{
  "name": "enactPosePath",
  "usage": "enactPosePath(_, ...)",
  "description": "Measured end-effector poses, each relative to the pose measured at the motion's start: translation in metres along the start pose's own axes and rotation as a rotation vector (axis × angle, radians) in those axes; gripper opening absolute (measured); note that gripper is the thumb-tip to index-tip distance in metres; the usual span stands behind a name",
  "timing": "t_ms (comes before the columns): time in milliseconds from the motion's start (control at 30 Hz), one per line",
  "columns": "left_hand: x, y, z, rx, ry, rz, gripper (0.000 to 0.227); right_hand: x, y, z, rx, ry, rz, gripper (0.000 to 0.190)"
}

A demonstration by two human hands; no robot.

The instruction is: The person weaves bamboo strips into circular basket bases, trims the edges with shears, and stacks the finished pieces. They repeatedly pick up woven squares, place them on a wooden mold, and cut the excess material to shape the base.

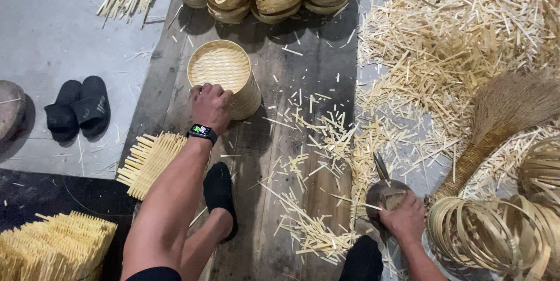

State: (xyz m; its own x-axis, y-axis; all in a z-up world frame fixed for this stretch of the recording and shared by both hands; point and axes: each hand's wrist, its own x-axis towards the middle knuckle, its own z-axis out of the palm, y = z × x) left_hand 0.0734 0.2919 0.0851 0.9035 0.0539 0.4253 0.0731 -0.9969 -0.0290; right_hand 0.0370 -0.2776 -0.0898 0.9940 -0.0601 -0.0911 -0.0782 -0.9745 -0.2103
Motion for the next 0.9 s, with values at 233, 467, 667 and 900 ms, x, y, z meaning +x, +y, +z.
enactPosePath(233, 0.001, -0.003, 0.009, -0.011, -0.007, -0.05, 0.02, -0.001, -0.001, -0.002, -0.014, 0.0, 0.0, 0.096)
enactPosePath(467, 0.001, -0.001, 0.002, -0.038, -0.047, -0.063, 0.026, 0.009, -0.006, -0.009, 0.155, -0.02, 0.117, 0.093)
enactPosePath(667, -0.045, 0.089, -0.006, -0.148, 0.078, -0.023, 0.043, 0.01, -0.028, -0.021, 0.901, -0.119, 0.108, 0.06)
enactPosePath(900, -0.179, 0.221, 0.099, -1.398, -0.585, -1.129, 0.066, -0.022, -0.116, -0.026, 1.531, -0.828, 0.402, 0.081)
